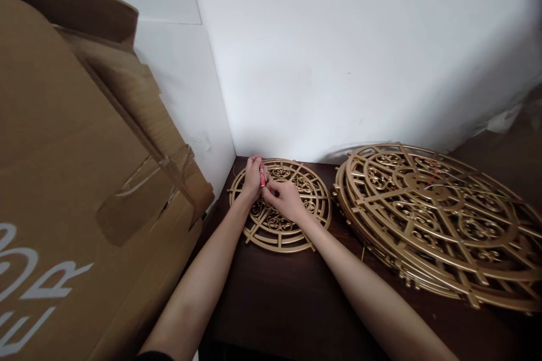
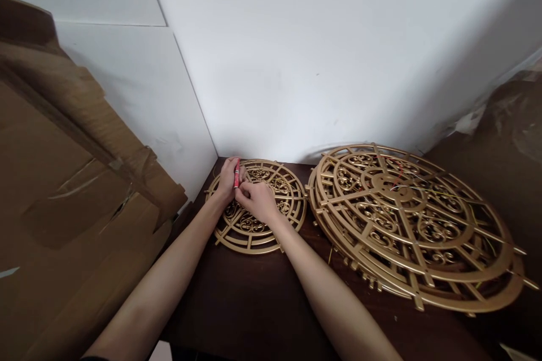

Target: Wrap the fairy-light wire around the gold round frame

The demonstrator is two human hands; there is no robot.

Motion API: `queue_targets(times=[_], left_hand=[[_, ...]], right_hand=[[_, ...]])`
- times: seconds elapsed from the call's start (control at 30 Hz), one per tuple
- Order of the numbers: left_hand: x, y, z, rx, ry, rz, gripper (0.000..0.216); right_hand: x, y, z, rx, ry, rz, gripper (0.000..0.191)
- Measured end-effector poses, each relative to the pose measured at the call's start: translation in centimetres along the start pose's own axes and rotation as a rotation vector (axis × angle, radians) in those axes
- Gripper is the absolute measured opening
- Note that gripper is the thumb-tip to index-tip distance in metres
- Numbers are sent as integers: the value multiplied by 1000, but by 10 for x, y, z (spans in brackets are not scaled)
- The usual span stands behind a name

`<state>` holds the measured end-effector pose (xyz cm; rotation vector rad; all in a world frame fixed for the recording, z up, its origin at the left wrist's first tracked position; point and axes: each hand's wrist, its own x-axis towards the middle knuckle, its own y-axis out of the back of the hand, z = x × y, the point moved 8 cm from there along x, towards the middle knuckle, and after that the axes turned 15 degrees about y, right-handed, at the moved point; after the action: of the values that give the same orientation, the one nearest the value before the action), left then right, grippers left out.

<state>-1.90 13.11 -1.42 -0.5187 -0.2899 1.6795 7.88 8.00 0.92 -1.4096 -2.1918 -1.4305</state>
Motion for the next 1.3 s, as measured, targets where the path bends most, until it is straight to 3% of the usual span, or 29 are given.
queue_targets(times=[0.5, 1.3], left_hand=[[1, 0, 0, 0, 15, -23, 9], [-5, 1, 3, 9, -12, 0, 15]], right_hand=[[1, -4, 8, 121, -52, 0, 29], [1, 4, 0, 149, 11, 71, 32]])
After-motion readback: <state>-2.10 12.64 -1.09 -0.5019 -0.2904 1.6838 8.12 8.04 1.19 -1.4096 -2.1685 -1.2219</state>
